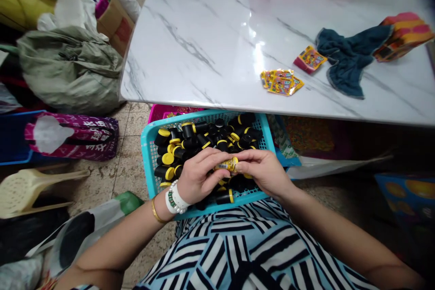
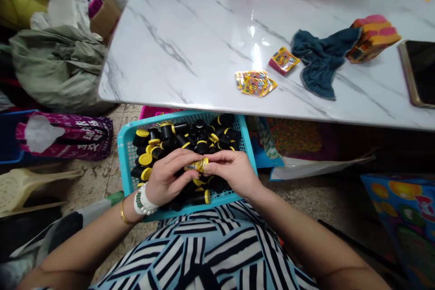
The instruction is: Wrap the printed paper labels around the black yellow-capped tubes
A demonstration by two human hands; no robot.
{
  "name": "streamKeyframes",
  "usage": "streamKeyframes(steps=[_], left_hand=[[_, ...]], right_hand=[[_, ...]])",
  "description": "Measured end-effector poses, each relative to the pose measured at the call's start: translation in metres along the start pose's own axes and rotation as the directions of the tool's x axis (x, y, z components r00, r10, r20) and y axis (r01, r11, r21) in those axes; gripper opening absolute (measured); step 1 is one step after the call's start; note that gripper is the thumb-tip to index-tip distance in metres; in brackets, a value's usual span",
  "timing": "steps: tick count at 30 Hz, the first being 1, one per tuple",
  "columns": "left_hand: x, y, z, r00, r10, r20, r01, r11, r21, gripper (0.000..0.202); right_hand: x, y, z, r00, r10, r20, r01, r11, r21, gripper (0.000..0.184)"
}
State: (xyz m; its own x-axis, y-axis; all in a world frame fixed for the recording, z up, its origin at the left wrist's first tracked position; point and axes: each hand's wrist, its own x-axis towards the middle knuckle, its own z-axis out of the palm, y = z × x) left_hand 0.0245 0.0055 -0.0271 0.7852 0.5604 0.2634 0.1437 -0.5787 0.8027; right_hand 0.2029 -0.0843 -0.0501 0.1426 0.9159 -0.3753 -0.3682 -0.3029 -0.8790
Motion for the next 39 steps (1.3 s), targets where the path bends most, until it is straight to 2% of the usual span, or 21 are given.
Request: streamKeyframes(steps=[1, 3, 5, 6, 8, 10, 11, 12, 13, 14, 16, 18, 21, 23, 25, 26, 29, 31, 34, 36, 39], left_hand=[[-0.001, 0.0, 0.0, 1.0, -0.015, 0.0, 0.015, 1.0, 0.001, 0.028], [-0.001, 0.002, 0.001, 0.995, -0.098, -0.017, 0.098, 0.995, -0.005, 0.026], [-0.002, 0.009, 0.001, 0.966, -0.259, -0.001, 0.258, 0.963, -0.076, 0.027], [-0.001, 0.013, 0.001, 0.935, -0.353, 0.043, 0.356, 0.924, -0.142, 0.03], [0.0, 0.02, 0.001, 0.841, -0.508, 0.186, 0.541, 0.791, -0.285, 0.036], [0.002, 0.025, 0.0, 0.733, -0.578, 0.358, 0.68, 0.625, -0.383, 0.043], [0.003, 0.026, 0.0, 0.689, -0.578, 0.437, 0.725, 0.552, -0.412, 0.046], [0.003, 0.026, 0.0, 0.656, -0.565, 0.501, 0.755, 0.492, -0.434, 0.05], [0.004, 0.025, 0.0, 0.641, -0.546, 0.539, 0.768, 0.449, -0.457, 0.052], [0.004, 0.024, 0.001, 0.648, -0.533, 0.544, 0.761, 0.429, -0.487, 0.053], [0.004, 0.023, 0.002, 0.704, -0.548, 0.452, 0.703, 0.45, -0.55, 0.052], [0.003, 0.022, 0.002, 0.742, -0.579, 0.337, 0.652, 0.51, -0.561, 0.051], [0.0, 0.022, 0.002, 0.731, -0.612, 0.302, 0.666, 0.545, -0.509, 0.041], [-0.001, 0.02, 0.001, 0.712, -0.617, 0.335, 0.69, 0.526, -0.498, 0.042], [-0.001, 0.017, 0.002, 0.686, -0.603, 0.407, 0.719, 0.479, -0.503, 0.047], [-0.001, 0.014, 0.002, 0.667, -0.589, 0.456, 0.739, 0.449, -0.501, 0.05], [0.001, 0.007, 0.005, 0.617, -0.556, 0.557, 0.783, 0.361, -0.507, 0.059], [0.002, 0.005, 0.008, 0.623, -0.548, 0.558, 0.773, 0.323, -0.546, 0.06], [-0.001, 0.006, 0.01, 0.674, -0.534, 0.51, 0.707, 0.265, -0.656, 0.058], [-0.005, 0.009, 0.01, 0.706, -0.511, 0.49, 0.658, 0.218, -0.721, 0.054], [-0.011, 0.012, 0.009, 0.717, -0.506, 0.48, 0.628, 0.168, -0.76, 0.047]], right_hand=[[-0.001, 0.0, 0.001, 1.0, -0.011, 0.003, 0.011, 1.0, -0.023, 0.025], [-0.004, -0.001, 0.002, 0.983, -0.181, -0.025, 0.175, 0.972, -0.159, 0.02], [-0.009, -0.004, 0.001, 0.899, -0.437, 0.0, 0.409, 0.841, -0.354, 0.019], [-0.012, -0.005, 0.0, 0.84, -0.54, 0.051, 0.506, 0.746, -0.434, 0.022], [-0.017, -0.008, -0.005, 0.742, -0.644, 0.188, 0.631, 0.574, -0.523, 0.028], [-0.02, -0.01, -0.011, 0.688, -0.659, 0.304, 0.695, 0.478, -0.538, 0.032], [-0.02, -0.011, -0.013, 0.677, -0.65, 0.344, 0.711, 0.459, -0.533, 0.033], [-0.02, -0.012, -0.015, 0.68, -0.637, 0.364, 0.713, 0.458, -0.53, 0.033], [-0.019, -0.013, -0.015, 0.697, -0.62, 0.36, 0.699, 0.476, -0.533, 0.032], [-0.019, -0.013, -0.015, 0.728, -0.598, 0.334, 0.668, 0.511, -0.54, 0.031], [-0.017, -0.012, -0.012, 0.803, -0.544, 0.242, 0.575, 0.603, -0.553, 0.026], [-0.015, -0.01, -0.008, 0.839, -0.514, 0.181, 0.52, 0.655, -0.549, 0.024], [-0.015, -0.006, -0.004, 0.795, -0.565, 0.22, 0.575, 0.587, -0.57, 0.027], [-0.015, -0.004, -0.004, 0.754, -0.598, 0.271, 0.623, 0.52, -0.585, 0.029], [-0.014, -0.004, -0.007, 0.76, -0.57, 0.313, 0.63, 0.529, -0.568, 0.028], [-0.012, -0.004, -0.008, 0.786, -0.524, 0.328, 0.611, 0.577, -0.542, 0.029], [-0.006, -0.003, -0.011, 0.877, -0.332, 0.347, 0.454, 0.81, -0.37, 0.038], [0.0, 0.001, -0.011, 0.907, -0.256, 0.333, 0.339, 0.915, -0.221, 0.038], [0.005, 0.01, -0.01, 0.944, -0.207, 0.258, 0.232, 0.97, -0.071, 0.028], [0.005, 0.015, -0.009, 0.962, -0.165, 0.218, 0.174, 0.985, -0.022, 0.028], [0.003, 0.018, -0.006, 0.967, -0.122, 0.225, 0.131, 0.991, -0.025, 0.032]])
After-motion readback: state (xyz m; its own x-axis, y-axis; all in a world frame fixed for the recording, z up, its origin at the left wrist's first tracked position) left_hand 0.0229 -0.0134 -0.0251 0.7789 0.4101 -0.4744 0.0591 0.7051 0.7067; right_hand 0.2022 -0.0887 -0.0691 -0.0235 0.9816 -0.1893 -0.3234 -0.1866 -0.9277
